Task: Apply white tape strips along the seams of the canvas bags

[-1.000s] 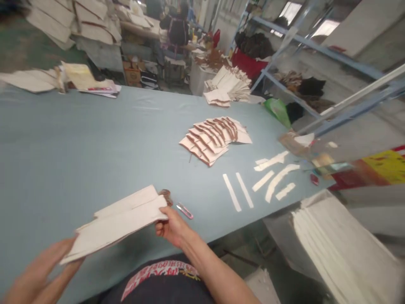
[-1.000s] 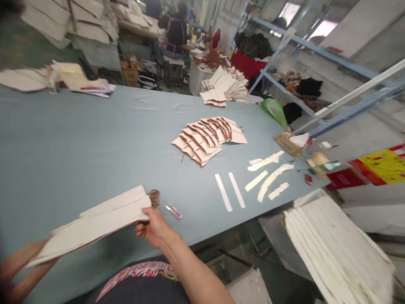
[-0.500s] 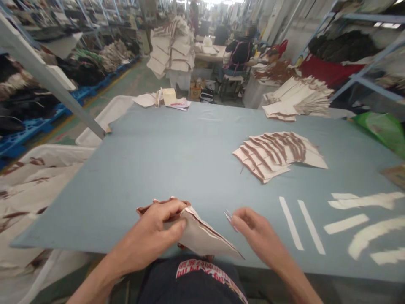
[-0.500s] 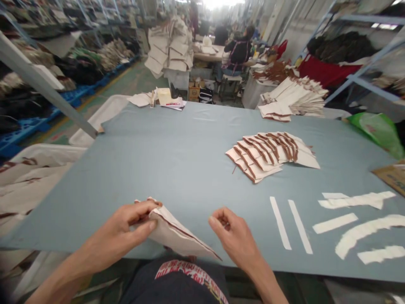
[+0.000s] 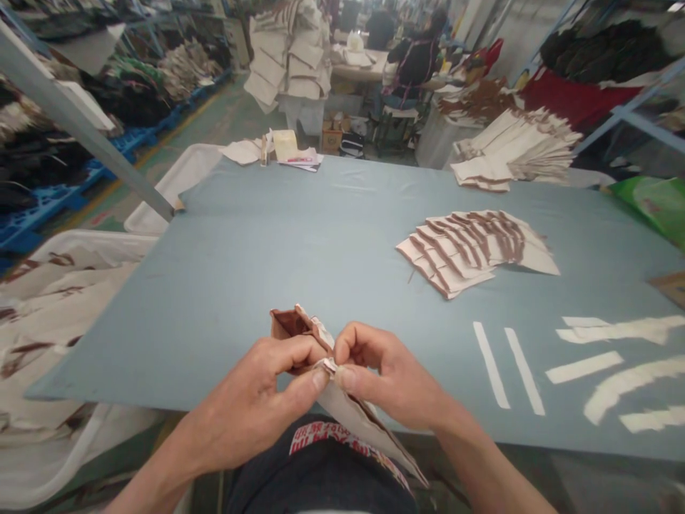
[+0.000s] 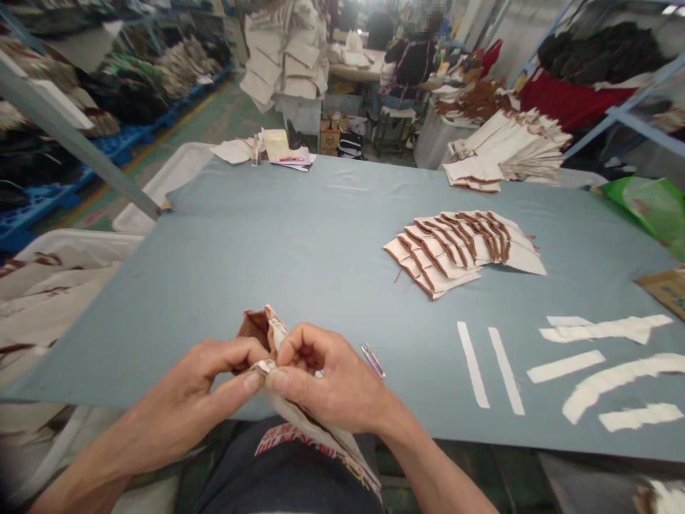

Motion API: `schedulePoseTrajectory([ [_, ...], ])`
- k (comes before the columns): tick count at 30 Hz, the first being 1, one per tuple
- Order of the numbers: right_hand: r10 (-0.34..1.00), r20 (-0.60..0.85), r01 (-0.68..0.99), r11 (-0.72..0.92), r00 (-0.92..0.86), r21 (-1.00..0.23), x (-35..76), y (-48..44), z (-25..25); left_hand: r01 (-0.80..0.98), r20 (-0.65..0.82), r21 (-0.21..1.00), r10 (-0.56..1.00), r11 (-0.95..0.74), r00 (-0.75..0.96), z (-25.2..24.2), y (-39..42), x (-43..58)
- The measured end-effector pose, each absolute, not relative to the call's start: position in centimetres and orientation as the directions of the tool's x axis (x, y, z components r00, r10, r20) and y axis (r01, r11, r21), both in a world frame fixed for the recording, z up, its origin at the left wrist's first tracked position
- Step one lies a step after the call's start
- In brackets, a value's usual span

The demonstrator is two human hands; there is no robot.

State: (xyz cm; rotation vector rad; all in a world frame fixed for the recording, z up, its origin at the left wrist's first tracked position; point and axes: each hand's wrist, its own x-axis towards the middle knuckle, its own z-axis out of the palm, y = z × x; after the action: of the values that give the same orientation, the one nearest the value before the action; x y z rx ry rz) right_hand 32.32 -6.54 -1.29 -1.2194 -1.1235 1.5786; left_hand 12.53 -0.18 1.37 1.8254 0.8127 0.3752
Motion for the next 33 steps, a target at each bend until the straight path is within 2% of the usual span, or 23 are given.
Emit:
schedulePoseTrajectory([
  [4, 0.927, -0.29, -0.171, -0.334, -0.24, -0.927, 32.3, -6.3, -2.0, 0.346, -0.102, 0.907, 0.674, -0.239, 0.732, 1.2, 0.0, 12.4],
  [7, 0.932, -0.282, -0.154, -0.321, -0.23, -0.935, 32.3, -6.2, -2.1, 0.323, -0.092, 0.915, 0.655, -0.241, 0.75, 1.0, 0.2, 12.3],
  [14, 0.997, -0.068, 0.161, -0.074, 0.045, -0.984, 31.2, -6.7, -2.3, 0.298, -0.093, 0.936, 0.684, -0.188, 0.724, 0.1, 0.3, 13.1],
  [21, 0.964, 0.06, 0.311, -0.024, 0.258, -0.95, 29.1, -7.7, -3.7, 0.276, -0.158, 0.961, 0.782, -0.019, 0.603, -1.4, -0.3, 13.6],
  [24, 0.955, 0.063, 0.406, -0.064, 0.291, -0.912, 28.5, -8.0, -4.3, 0.277, -0.112, 0.959, 0.817, -0.06, 0.566, -2.1, -0.5, 13.0],
  [26, 0.963, -0.03, 0.389, -0.136, 0.267, -0.911, 28.1, -8.1, -4.6, 0.306, -0.07, 0.945, 0.841, -0.117, 0.537, -2.5, -0.7, 12.5],
  [29, 0.96, -0.22, 0.217, -0.255, 0.171, -0.942, 27.8, -8.4, -5.1, 0.344, -0.07, 0.927, 0.836, -0.146, 0.544, -3.0, -1.1, 11.6],
  [33, 0.957, -0.283, 0.029, -0.285, 0.058, -0.958, 27.0, -9.0, -5.5, 0.35, -0.12, 0.929, 0.797, -0.12, 0.592, -3.6, -1.6, 10.4],
])
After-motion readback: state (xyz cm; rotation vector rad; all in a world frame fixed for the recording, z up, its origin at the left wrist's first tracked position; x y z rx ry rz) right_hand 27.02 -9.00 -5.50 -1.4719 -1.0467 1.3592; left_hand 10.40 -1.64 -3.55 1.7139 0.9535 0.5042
